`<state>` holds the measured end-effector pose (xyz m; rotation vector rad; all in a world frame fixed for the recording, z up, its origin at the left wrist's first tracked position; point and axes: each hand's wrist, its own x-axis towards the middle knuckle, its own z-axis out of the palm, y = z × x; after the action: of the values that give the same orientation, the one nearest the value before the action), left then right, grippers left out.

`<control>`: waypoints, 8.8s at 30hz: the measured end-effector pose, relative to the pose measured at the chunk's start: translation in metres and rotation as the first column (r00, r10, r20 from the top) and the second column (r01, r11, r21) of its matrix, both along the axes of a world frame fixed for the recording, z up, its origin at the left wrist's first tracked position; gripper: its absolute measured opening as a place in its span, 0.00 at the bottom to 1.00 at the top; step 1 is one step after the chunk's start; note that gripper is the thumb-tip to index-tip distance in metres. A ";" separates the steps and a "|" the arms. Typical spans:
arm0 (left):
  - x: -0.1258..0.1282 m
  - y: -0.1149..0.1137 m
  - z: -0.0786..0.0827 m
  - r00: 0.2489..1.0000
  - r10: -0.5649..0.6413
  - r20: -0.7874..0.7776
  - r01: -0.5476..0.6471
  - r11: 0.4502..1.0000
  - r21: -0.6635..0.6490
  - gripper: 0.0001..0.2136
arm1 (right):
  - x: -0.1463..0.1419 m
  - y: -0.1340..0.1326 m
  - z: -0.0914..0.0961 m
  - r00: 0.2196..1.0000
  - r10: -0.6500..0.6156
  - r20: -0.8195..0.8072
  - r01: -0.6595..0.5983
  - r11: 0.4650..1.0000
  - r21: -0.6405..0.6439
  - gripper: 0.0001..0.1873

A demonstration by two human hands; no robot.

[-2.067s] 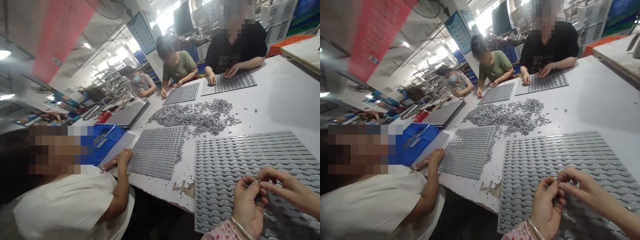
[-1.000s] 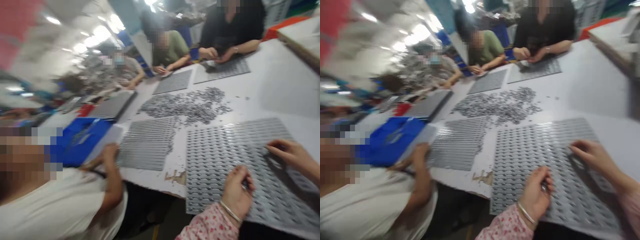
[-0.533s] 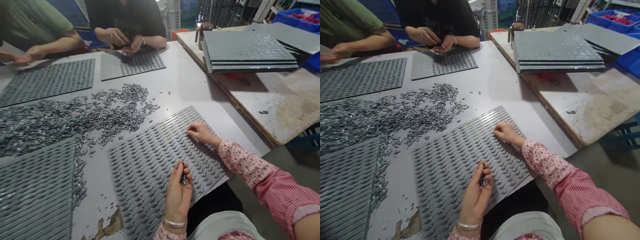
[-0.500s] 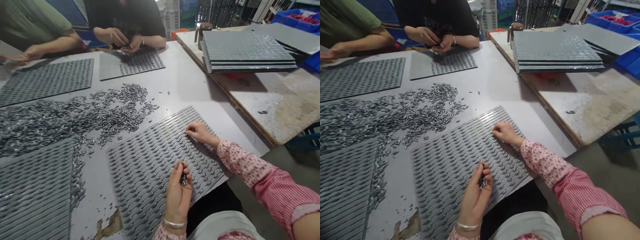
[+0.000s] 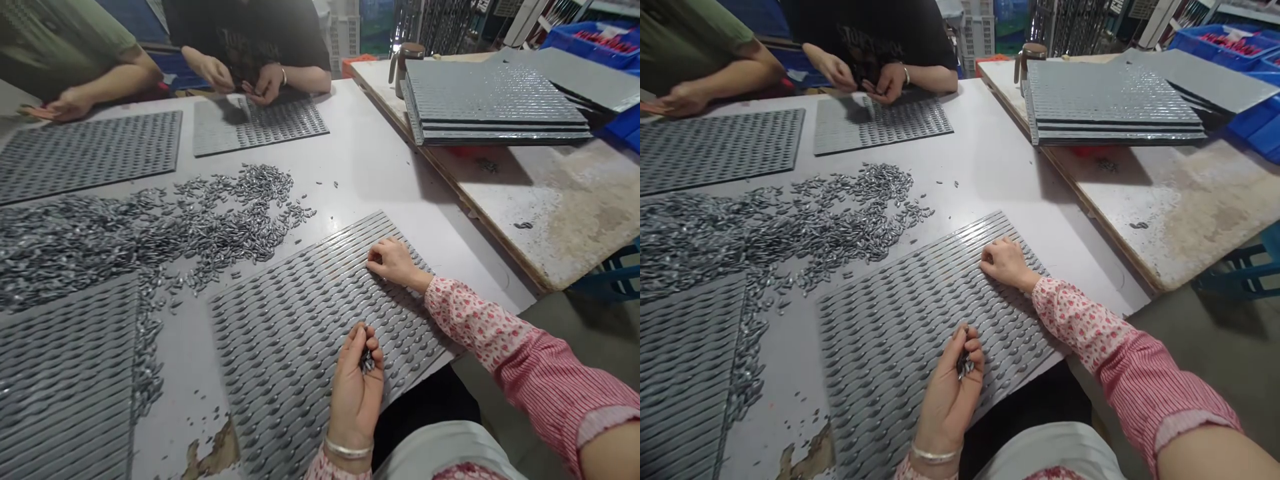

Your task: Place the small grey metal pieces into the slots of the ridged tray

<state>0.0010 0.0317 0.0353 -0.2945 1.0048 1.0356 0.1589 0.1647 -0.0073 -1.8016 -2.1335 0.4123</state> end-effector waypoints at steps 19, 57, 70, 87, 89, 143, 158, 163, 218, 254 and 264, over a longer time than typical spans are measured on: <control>-0.002 0.009 -0.003 0.999 0.046 0.019 -0.046 0.999 0.016 0.03 | -0.013 -0.014 0.017 0.837 0.319 -0.445 -0.381 0.923 -0.054 0.06; 0.007 0.011 -0.008 0.997 -0.068 -0.034 0.072 0.988 0.139 0.05 | 0.013 -0.047 0.043 0.519 0.430 -0.739 -0.651 0.759 -0.016 0.09; 0.011 0.013 -0.006 0.996 -0.088 -0.004 0.087 0.980 0.176 0.04 | 0.000 -0.056 0.036 0.488 0.337 -0.806 -0.580 0.815 -0.011 0.12; 0.011 0.010 0.007 0.981 -0.162 -0.104 0.165 0.986 0.026 0.09 | 0.066 0.022 0.000 0.966 0.135 -0.220 -0.152 0.986 -0.062 0.03; 0.010 0.009 0.006 0.980 -0.179 -0.088 0.185 0.981 0.058 0.10 | 0.066 0.024 -0.004 0.980 0.143 -0.137 -0.149 0.988 -0.036 0.03; 0.007 0.010 -0.012 0.996 -0.046 -0.078 0.059 0.983 0.173 0.05 | 0.017 -0.039 0.043 0.589 0.260 -0.765 -0.599 0.776 -0.197 0.10; -0.008 0.013 -0.003 0.997 0.047 -0.055 -0.043 0.996 0.076 0.07 | -0.041 0.002 0.010 0.872 0.178 -0.457 -0.215 0.976 -0.030 0.05; -0.011 0.007 -0.008 0.999 0.022 -0.043 -0.019 0.997 0.074 0.05 | -0.059 0.013 -0.005 0.961 0.182 -0.207 -0.196 0.979 -0.052 0.05; -0.011 0.008 -0.003 0.994 -0.018 -0.105 0.026 0.997 0.074 0.07 | -0.016 0.017 0.010 0.896 0.260 -0.359 -0.305 0.950 -0.073 0.05; -0.005 0.017 0.002 0.998 -0.008 -0.057 0.014 0.994 0.107 0.11 | 0.001 0.004 0.014 0.914 0.122 -0.388 -0.159 0.985 -0.066 0.06; -0.006 0.012 -0.001 0.992 -0.070 -0.102 0.081 0.990 0.112 0.09 | -0.003 0.015 -0.006 0.997 0.024 0.072 -0.027 0.999 0.037 0.08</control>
<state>-0.0048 0.0439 0.0346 -0.1099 1.0318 1.0427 0.1563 0.1799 -0.0133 -1.7956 -2.1993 0.3152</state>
